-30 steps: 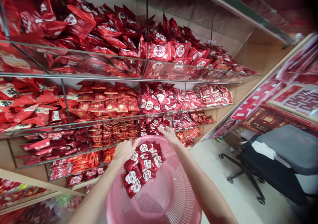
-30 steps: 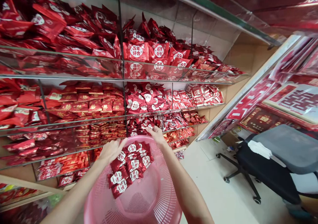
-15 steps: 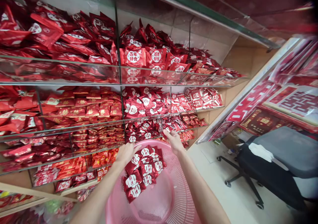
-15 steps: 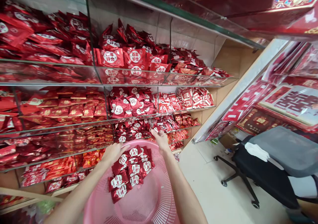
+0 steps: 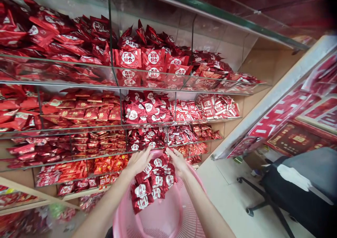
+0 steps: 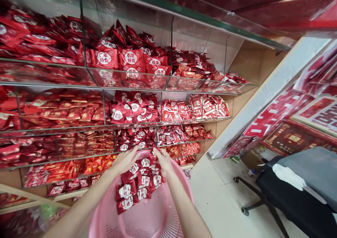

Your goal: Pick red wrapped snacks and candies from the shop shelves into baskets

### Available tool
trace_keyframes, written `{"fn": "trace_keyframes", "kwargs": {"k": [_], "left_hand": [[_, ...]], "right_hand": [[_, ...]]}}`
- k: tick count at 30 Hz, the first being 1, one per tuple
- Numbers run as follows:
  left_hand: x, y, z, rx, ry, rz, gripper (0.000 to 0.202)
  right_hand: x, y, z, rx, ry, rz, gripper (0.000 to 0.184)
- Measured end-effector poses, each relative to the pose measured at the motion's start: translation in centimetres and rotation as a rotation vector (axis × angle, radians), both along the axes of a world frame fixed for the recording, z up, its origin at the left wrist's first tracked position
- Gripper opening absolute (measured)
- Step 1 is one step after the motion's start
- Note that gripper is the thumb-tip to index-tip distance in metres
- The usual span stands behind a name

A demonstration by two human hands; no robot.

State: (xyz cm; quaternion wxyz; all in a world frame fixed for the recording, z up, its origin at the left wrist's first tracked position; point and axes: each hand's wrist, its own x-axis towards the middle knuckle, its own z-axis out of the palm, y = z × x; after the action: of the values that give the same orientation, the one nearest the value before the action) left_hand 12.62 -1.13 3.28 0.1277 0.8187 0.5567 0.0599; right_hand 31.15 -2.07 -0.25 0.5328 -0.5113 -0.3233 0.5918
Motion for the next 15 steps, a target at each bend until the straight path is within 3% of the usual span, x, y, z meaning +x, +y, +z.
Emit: {"fn": "trace_keyframes", "kwargs": {"k": [5, 15], "left_hand": [[1.1, -0.2, 1.2, -0.016, -0.040, -0.068, 0.047], [0.0, 0.6, 0.5, 0.013, -0.058, -0.122, 0.046]], "right_hand": [[-0.7, -0.5, -0.3, 0.146, -0.175, -0.133, 0.033], [-3.0, -0.5, 0.4, 0.220, -0.066, -0.013, 0.037]]}}
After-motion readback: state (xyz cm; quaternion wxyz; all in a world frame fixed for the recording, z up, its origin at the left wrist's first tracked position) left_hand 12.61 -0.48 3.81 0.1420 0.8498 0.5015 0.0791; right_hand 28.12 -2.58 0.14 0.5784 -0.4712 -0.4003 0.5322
